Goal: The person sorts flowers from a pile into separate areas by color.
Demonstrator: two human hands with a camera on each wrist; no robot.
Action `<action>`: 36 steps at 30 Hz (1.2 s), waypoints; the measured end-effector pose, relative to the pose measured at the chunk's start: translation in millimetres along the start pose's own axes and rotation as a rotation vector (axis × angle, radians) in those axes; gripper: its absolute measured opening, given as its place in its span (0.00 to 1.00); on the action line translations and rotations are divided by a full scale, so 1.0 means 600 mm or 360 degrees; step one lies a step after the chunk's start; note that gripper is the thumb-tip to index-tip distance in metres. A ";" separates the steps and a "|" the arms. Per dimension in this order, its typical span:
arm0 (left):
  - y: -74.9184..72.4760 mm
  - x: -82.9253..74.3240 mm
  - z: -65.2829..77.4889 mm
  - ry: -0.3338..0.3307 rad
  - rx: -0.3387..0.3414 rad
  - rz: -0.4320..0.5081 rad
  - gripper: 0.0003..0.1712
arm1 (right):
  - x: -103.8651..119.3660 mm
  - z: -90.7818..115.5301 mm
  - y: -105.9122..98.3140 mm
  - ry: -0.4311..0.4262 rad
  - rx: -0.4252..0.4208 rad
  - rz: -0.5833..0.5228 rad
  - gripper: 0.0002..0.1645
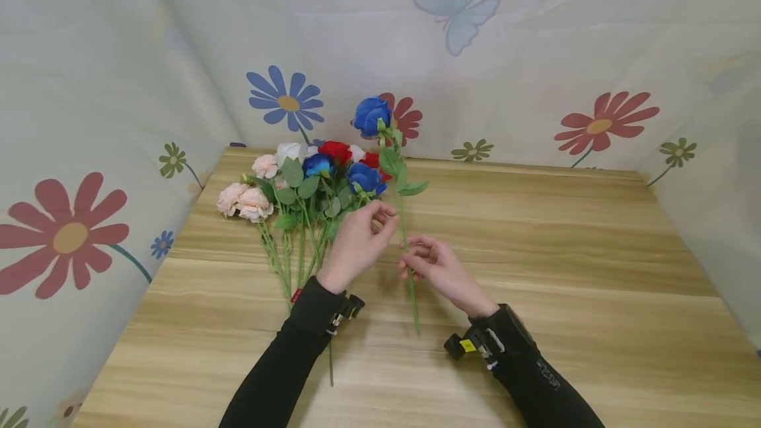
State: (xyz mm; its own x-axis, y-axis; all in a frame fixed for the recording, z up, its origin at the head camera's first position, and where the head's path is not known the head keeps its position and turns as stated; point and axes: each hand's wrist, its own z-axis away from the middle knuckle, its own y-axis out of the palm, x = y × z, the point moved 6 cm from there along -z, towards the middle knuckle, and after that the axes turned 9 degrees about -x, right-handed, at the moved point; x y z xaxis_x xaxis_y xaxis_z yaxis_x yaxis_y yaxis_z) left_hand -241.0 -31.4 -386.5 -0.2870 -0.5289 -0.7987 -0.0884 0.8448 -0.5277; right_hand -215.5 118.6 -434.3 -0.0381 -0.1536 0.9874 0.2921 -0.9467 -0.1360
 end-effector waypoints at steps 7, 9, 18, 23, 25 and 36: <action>-0.001 -0.010 0.001 0.0141 -0.0081 -0.0244 0.15 | -0.020 0.005 -0.026 0.0021 -0.0043 0.0013 0.21; 0.003 -0.014 0.001 0.0197 -0.0078 -0.0323 0.16 | -0.024 0.008 -0.036 0.0032 -0.0057 0.0027 0.21; 0.040 -0.029 0.016 0.0342 0.0023 -0.0556 0.21 | -0.043 0.034 -0.103 0.0125 -0.0148 0.0145 0.22; 0.063 -0.037 0.024 0.0382 0.0084 -0.0617 0.22 | -0.049 0.054 -0.162 0.0152 -0.0215 0.0246 0.22; 0.072 -0.040 0.027 0.0406 0.0104 -0.0655 0.22 | -0.053 0.064 -0.188 0.0184 -0.0240 0.0303 0.23; 0.122 -0.070 0.035 0.0561 0.0205 -0.0873 0.22 | -0.077 0.130 -0.344 0.0305 -0.0303 0.0631 0.26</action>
State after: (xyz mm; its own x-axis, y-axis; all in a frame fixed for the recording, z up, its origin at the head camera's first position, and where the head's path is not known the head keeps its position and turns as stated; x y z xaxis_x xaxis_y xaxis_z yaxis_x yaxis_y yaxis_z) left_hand -215.4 50.7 -397.6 -0.5299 -0.8028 -0.2735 -0.2020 0.4327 -0.8786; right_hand -199.7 343.3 -445.8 -0.1396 -0.5458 0.8262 0.1401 -0.8369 -0.5291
